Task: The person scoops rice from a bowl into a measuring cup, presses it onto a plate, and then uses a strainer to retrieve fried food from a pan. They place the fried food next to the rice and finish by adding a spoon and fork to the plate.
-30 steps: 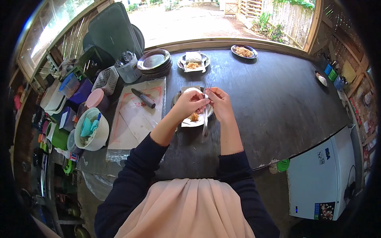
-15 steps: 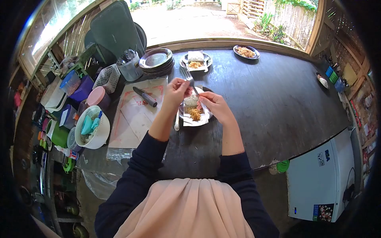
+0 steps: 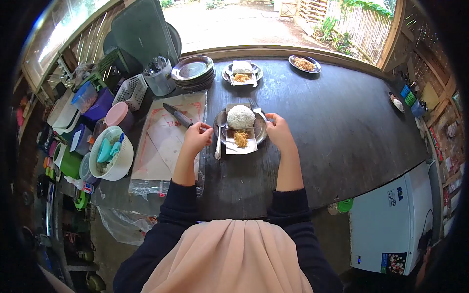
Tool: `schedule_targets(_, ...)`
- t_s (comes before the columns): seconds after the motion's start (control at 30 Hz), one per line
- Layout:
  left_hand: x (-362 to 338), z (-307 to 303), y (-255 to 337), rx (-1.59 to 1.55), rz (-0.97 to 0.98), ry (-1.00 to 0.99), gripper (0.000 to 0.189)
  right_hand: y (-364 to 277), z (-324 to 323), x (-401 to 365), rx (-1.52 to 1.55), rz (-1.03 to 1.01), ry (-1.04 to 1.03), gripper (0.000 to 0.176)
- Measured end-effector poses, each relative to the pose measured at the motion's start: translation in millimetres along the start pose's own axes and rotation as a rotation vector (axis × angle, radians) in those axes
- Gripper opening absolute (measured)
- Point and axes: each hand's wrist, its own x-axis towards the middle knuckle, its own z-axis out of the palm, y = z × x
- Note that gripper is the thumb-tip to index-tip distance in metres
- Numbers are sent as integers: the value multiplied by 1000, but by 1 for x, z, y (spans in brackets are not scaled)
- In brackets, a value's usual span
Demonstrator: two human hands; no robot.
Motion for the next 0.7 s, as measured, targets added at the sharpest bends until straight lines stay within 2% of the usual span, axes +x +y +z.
schedule_targets(0.03, 0, 0, -10, -1, -2, 0, 16, 5, -1, 3, -54, -16, 7, 29)
schedule_targets(0.1, 1, 1, -20, 222, 100, 71, 21, 14, 0, 9, -110, -35, 14, 31)
schedule_targets(0.13, -1, 2, -19, 153, 15, 27, 24, 19, 0, 11, -172, -23, 5, 31)
schedule_targets(0.23, -4, 8, -17, 45, -67, -55, 22, 27, 3, 13, -239, -2, 1, 32)
schedule_targets(0.4, 0, 18, -24, 130, -4, -106, 23, 27, 11, 12, -312, -23, -16, 34)
schedule_targets(0.47, 0, 21, -25, 133, 15, -100, 24, 18, 16, 6, -326, 29, -30, 35)
schedule_targets(0.5, -1, 23, -25, 102, 2, -88, 28, 9, 17, 2, -326, 30, -28, 35)
schedule_targets(0.57, -1, 25, -25, 71, -12, -77, 33, -5, 18, -6, -281, 172, -83, 36)
schedule_targets(0.63, -1, 25, -24, -25, -89, -105, 42, -2, 17, -6, -231, 166, -90, 36)
schedule_targets(0.7, 0, 27, -25, -84, -100, -89, 43, 1, 16, -5, -182, 160, -98, 36)
